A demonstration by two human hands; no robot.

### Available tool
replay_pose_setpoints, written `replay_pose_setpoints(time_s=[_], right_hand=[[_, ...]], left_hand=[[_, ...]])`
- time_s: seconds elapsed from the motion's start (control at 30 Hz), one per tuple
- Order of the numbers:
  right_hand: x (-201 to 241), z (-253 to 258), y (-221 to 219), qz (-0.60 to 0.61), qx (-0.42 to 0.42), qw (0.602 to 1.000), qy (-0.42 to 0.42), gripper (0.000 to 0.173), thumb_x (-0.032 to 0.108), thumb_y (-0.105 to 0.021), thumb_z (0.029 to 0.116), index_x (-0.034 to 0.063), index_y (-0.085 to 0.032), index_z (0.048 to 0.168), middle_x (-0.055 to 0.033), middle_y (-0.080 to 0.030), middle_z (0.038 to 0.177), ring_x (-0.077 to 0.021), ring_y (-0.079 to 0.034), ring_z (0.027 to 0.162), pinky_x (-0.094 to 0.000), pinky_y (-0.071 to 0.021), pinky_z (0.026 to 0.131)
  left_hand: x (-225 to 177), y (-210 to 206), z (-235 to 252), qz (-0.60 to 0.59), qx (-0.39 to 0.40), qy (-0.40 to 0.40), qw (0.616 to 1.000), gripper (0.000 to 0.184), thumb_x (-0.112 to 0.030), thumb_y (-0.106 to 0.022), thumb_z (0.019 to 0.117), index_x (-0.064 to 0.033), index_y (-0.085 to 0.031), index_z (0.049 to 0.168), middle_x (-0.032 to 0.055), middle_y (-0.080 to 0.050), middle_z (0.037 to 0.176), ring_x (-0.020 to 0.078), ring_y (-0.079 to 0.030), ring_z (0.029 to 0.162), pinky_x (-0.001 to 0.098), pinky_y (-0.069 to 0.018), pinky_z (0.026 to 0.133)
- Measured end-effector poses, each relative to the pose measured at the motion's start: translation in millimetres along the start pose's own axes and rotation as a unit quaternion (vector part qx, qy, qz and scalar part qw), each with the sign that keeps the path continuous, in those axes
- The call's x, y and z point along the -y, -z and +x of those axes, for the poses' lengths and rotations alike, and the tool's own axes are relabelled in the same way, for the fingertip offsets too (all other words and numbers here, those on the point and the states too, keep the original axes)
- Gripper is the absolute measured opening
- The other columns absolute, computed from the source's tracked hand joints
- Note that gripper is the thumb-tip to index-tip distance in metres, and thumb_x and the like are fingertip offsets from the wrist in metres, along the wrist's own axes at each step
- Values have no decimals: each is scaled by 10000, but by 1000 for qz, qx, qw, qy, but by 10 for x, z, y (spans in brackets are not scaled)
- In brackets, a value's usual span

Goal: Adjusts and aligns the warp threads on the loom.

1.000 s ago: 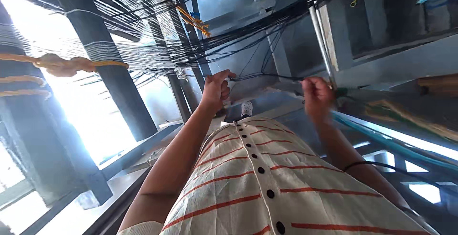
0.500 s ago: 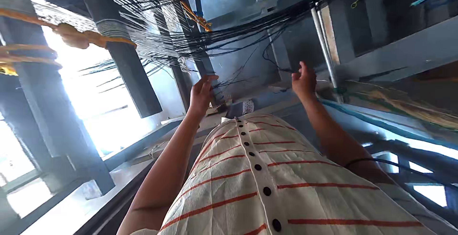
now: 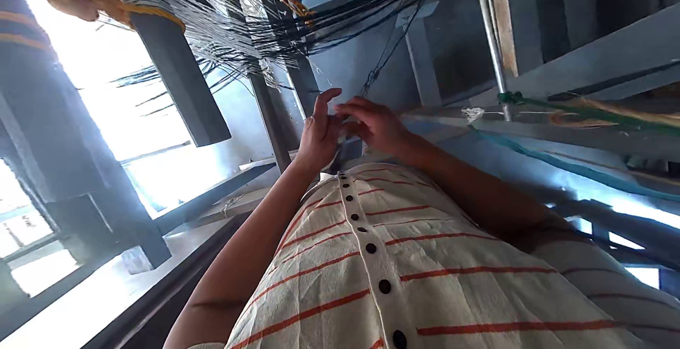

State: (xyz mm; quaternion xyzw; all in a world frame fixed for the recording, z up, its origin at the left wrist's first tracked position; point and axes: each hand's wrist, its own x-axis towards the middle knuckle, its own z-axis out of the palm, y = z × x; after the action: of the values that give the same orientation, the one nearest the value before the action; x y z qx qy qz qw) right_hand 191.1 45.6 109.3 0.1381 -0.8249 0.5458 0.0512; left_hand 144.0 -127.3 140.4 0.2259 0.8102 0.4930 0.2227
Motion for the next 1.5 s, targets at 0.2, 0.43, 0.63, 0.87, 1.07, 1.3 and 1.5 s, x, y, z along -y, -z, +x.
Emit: replay_pose_setpoints(time_s=[0.2, 0.43, 0.63, 0.87, 1.07, 1.3, 1.5], right_hand=[[-206, -76, 215, 6, 2, 1000, -20, 176, 87, -629, 994, -14, -769, 1027, -144, -671, 894, -203, -651, 810, -334, -561, 762], [-668, -362, 785, -183, -5, 953, -241, 229, 91, -565, 1030, -49, -732, 1098, -240, -668, 1174, -384, -679, 1035, -558, -553, 890], [-814, -491, 1083, -242, 56, 839, -483, 337, 116, -611, 1014, -21, -655, 1319, -261, -493, 1484, -471, -577, 1242, -644, -480, 986], [-682, -100, 633, 6, 78, 930, -359, 259, 100, -541, 1052, -32, -702, 1205, -226, -679, 1188, -322, -696, 1021, -470, -574, 922], [-598, 420, 355, 195, 146, 922, -300, 296, -13, -490, 1031, -42, -648, 1279, -155, -700, 1047, -149, -657, 863, -324, -559, 816], [-665, 445, 245, 338, 203, 845, -361, 336, 27, -408, 1077, 2, -570, 1370, -98, -692, 975, -90, -656, 749, -275, -574, 733], [-574, 548, 312, 215, 219, 877, -370, 251, 81, -474, 1081, -45, -661, 1191, -118, -667, 895, -114, -600, 706, -284, -528, 686]], left_hand=[[-34, 83, 10, -40, 33, -14, 999, 524, -7, -491, 956, 56, -386, 1466, -20, -523, 613, 22, -459, 496, 207, -429, 515], [37, 396, 68, -20, 30, 40, 999, 458, 3, -494, 937, 30, -498, 1394, -49, -474, 590, -4, -413, 470, 184, -386, 481], [97, 535, -29, 37, 107, 58, 992, 384, -8, -472, 946, -3, -587, 1312, -13, -491, 577, 45, -399, 449, 228, -369, 448], [238, 148, 308, 127, 221, 79, 964, 332, -61, -521, 1048, -30, -574, 1374, 167, -686, 926, 308, -672, 798, 541, -558, 796], [222, -42, 563, 134, 166, 3, 977, 197, -64, -558, 1021, 23, -652, 1171, 180, -695, 1026, 339, -673, 998, 564, -490, 969], [330, -16, 435, 111, 60, -31, 991, 161, -37, -603, 947, -22, -741, 1029, 157, -630, 944, 309, -625, 935, 523, -503, 892], [326, 43, 508, 84, 182, 24, 979, 247, -40, -488, 1018, 23, -700, 1129, 168, -719, 1002, 301, -684, 972, 516, -486, 976]])
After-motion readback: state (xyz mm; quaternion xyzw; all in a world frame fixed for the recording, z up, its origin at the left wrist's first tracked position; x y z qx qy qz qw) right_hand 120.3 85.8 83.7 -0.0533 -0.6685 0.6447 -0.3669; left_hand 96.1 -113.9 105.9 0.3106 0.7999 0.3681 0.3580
